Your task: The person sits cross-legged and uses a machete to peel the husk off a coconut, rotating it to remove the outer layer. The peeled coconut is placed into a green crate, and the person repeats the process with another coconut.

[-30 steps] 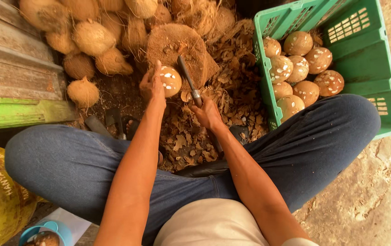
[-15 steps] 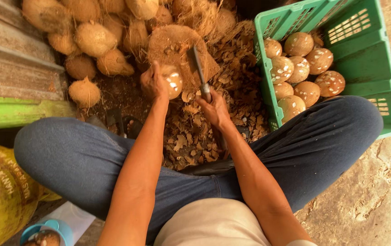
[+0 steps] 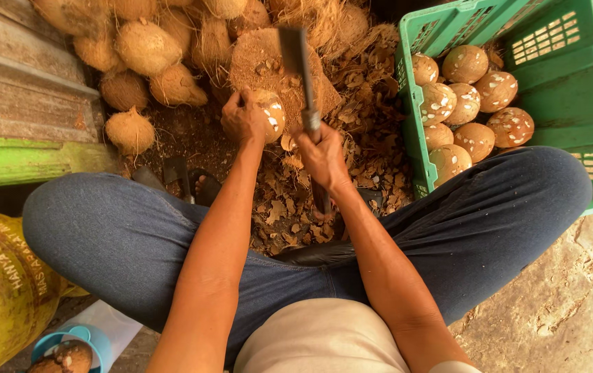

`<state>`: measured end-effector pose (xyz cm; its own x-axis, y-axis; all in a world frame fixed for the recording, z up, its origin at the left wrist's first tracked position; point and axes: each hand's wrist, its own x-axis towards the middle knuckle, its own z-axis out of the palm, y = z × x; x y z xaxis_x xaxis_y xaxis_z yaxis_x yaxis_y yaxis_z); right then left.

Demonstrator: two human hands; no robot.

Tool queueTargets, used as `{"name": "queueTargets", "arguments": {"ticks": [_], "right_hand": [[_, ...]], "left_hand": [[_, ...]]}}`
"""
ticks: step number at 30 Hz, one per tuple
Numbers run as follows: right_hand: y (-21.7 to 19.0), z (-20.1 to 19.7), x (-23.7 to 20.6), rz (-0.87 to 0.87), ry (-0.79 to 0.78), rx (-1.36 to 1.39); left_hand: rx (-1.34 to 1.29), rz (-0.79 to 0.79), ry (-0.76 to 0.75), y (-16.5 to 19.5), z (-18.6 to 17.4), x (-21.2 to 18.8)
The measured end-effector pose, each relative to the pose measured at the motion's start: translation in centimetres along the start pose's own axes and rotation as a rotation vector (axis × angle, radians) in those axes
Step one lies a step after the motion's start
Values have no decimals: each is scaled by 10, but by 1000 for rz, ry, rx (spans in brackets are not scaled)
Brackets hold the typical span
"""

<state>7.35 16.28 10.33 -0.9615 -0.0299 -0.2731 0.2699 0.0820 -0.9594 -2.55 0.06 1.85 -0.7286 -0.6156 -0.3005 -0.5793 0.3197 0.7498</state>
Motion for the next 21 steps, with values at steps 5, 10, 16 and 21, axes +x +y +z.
{"name": "queueTargets", "arguments": {"ticks": [5, 10, 16, 21], "right_hand": [[8, 3, 6, 74, 26, -99], [8, 7, -4, 155, -19, -284], [25, 2, 6, 106, 40, -183], [41, 1, 10, 121, -16, -354]], "left_hand": [[-40, 45, 23, -2, 4, -3], [-10, 17, -15, -1, 1, -9], [-29, -3, -20, 2, 7, -12], [-112, 149, 62, 0, 6, -14]]}}
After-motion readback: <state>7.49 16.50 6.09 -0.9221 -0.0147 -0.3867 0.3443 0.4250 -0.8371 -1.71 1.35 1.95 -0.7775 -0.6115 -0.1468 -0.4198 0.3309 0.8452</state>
